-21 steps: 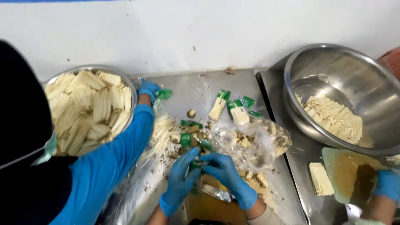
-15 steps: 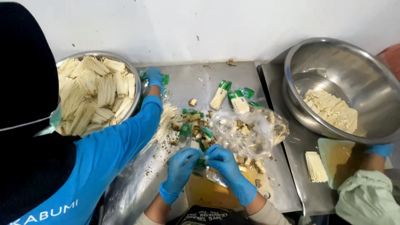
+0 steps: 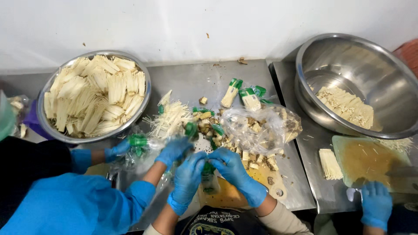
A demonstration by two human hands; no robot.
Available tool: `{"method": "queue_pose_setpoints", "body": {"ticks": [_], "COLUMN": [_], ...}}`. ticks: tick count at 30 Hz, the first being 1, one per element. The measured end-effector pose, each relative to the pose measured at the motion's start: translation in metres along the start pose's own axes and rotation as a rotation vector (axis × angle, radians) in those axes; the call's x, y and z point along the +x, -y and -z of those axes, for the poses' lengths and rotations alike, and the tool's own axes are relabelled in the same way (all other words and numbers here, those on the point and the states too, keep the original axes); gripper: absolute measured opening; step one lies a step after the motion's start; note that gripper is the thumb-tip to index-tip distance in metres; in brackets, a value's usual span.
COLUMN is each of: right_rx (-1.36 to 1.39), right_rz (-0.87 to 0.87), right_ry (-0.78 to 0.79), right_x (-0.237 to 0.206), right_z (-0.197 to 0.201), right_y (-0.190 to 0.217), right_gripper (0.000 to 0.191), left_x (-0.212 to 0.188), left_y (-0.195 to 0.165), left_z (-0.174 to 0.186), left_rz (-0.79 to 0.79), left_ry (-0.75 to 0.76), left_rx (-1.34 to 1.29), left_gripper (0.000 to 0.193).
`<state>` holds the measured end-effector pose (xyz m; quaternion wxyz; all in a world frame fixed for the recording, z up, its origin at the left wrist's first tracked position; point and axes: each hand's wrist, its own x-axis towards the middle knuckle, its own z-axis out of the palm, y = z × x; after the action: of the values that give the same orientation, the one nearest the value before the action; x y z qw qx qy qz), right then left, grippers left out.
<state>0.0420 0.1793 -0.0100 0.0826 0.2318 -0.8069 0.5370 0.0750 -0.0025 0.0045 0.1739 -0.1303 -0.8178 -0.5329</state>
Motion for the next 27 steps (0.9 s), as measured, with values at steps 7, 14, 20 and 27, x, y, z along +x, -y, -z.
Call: {"method": "queue_pose_setpoints", "body": {"ticks": [7,14,20,27], "right_rx": [-0.42,0.599,1.299,-0.038], "right_rz": [0.163,-0.448,-0.742,-0.196], "right_ry": [0.2,0.199,-0.408,-0.41], "right_x": [0.0,-0.005,0.026,0.04], "right_z": [0.014,-0.014,0.071,0.081], "right_y": [0.012,-0.055,-0.119,-0.081], "right_gripper": [0.013,0.017,0.022,0.042], "left_x": [0.014,0.006,-0.02,-0.027], "left_y": [0.007,0.031,0.039,0.032], "left_z": [0.008,-0.003,0.021,0.057], "left_rz": [-0.34,-0.676,-0.271,-0.235], "left_ry": [0.22,0.09,-0.418,-0.26], "left_rx": [0.536,0.385,0.097,0.119], "left_gripper": [0.007,0.016,0.016,0.009]}}
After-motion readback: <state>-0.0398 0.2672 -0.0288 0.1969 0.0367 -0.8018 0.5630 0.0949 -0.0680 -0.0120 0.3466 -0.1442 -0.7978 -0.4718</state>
